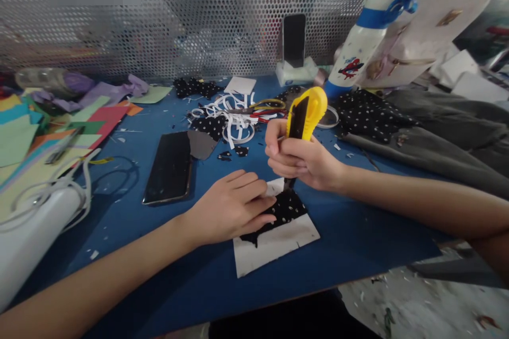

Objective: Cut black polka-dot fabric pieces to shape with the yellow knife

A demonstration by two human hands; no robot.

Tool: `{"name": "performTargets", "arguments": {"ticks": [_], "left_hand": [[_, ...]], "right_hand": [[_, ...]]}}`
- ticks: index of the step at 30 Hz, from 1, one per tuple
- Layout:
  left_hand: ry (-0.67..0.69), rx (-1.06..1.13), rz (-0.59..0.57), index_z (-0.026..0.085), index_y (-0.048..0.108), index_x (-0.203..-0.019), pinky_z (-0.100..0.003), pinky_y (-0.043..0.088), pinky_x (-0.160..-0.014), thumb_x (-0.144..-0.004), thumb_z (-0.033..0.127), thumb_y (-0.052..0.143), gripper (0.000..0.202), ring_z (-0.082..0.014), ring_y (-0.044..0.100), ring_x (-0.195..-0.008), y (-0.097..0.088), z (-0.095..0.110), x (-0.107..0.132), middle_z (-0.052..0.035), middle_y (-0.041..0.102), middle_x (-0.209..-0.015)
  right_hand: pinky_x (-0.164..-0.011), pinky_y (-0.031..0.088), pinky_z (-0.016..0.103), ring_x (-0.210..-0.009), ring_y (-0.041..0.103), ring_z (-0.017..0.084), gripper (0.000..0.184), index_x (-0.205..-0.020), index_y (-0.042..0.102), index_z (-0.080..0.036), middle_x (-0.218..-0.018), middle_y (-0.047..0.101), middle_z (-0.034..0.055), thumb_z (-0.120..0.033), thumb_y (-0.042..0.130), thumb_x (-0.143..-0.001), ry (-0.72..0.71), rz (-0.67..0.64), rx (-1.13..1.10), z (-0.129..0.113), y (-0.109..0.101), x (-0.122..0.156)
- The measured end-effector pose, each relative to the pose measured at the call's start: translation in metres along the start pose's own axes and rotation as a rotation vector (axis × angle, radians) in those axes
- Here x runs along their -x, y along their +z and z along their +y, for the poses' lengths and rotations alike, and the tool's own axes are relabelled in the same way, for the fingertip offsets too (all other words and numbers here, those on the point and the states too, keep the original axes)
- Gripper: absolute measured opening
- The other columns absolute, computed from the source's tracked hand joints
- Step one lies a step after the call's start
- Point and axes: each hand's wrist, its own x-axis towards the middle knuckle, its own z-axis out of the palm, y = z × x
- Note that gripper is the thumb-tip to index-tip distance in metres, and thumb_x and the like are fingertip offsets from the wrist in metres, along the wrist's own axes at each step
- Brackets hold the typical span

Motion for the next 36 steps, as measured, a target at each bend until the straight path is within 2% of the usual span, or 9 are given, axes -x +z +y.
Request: {"name": "performTargets", "arguments": {"ticks": [4,8,15,20,24,30,33,36], "left_hand": [[-0.002,0.009,0.0,0.015,0.068,-0.103,-0.032,0.042,-0.07,-0.103,0.035,0.033,0.04,-0.0176,0.048,-0.074,0.0,0.0,-0.001,-0.0041,0.059,-0.084],[-0.014,0.003,0.02,0.015,0.069,-0.101,-0.032,0.042,-0.068,-0.103,0.036,0.03,0.044,-0.0179,0.049,-0.073,0.001,0.001,-0.002,-0.0047,0.059,-0.082],[-0.03,-0.009,0.037,0.015,0.067,-0.108,-0.034,0.044,-0.07,-0.103,0.036,0.033,0.04,-0.0193,0.051,-0.078,0.003,0.003,-0.001,-0.0048,0.06,-0.083],[-0.012,0.004,0.008,0.016,0.066,-0.113,-0.033,0.043,-0.069,-0.102,0.038,0.036,0.038,-0.0188,0.05,-0.077,0.004,0.003,-0.001,-0.0046,0.059,-0.084],[-0.021,0.012,0.021,0.018,0.068,-0.109,-0.033,0.044,-0.069,-0.102,0.038,0.036,0.039,-0.0185,0.049,-0.076,0.006,0.002,-0.002,-0.0047,0.059,-0.082],[-0.028,0.035,0.035,0.018,0.069,-0.106,-0.034,0.045,-0.071,-0.102,0.038,0.036,0.038,-0.02,0.052,-0.079,0.008,0.002,0.0,-0.0058,0.06,-0.085],[-0.034,0.047,0.028,0.018,0.068,-0.107,-0.035,0.046,-0.075,-0.101,0.037,0.038,0.036,-0.021,0.053,-0.084,0.007,0.003,0.001,-0.0064,0.061,-0.091],[-0.041,0.062,-0.013,0.017,0.066,-0.112,-0.034,0.045,-0.071,-0.101,0.034,0.038,0.034,-0.0195,0.051,-0.08,0.006,0.002,0.0,-0.0049,0.059,-0.086]], "right_hand": [[-0.036,0.016,0.014,-0.036,0.017,0.002,0.022,-0.079,0.048,-0.018,-0.044,0.028,-0.0123,0.002,0.04,-0.08,0.033,0.004,0.018,0.004,-0.001,-0.003],[-0.035,0.015,0.014,-0.036,0.017,0.002,0.02,-0.079,0.046,-0.019,-0.047,0.026,-0.0124,0.001,0.04,-0.079,0.029,0.134,0.072,0.009,0.006,-0.007],[-0.034,0.018,0.013,-0.035,0.019,0.002,0.02,-0.077,0.044,-0.019,-0.048,0.028,-0.0122,0.0,0.04,-0.078,-0.099,0.212,0.123,0.016,0.02,-0.005],[-0.035,0.016,0.014,-0.037,0.017,0.002,0.019,-0.076,0.043,-0.02,-0.049,0.026,-0.0118,-0.001,0.042,-0.081,-0.092,0.194,0.094,0.016,0.018,-0.002],[-0.036,0.017,0.016,-0.038,0.019,0.003,0.02,-0.076,0.044,-0.019,-0.049,0.028,-0.011,-0.001,0.042,-0.082,-0.119,0.191,0.108,0.017,0.019,0.005],[-0.04,0.023,0.017,-0.041,0.024,0.002,0.019,-0.077,0.048,-0.018,-0.053,0.034,-0.0097,-0.001,0.044,-0.083,-0.197,0.147,0.139,0.02,0.022,0.017],[-0.04,0.022,0.016,-0.04,0.023,0.002,0.02,-0.078,0.047,-0.018,-0.052,0.033,-0.0102,0.0,0.043,-0.083,-0.156,0.09,0.117,0.019,0.019,0.016],[-0.036,0.018,0.015,-0.037,0.019,0.003,0.021,-0.079,0.044,-0.02,-0.049,0.028,-0.0116,-0.001,0.041,-0.086,-0.095,0.12,0.055,0.014,0.013,0.011]]}}
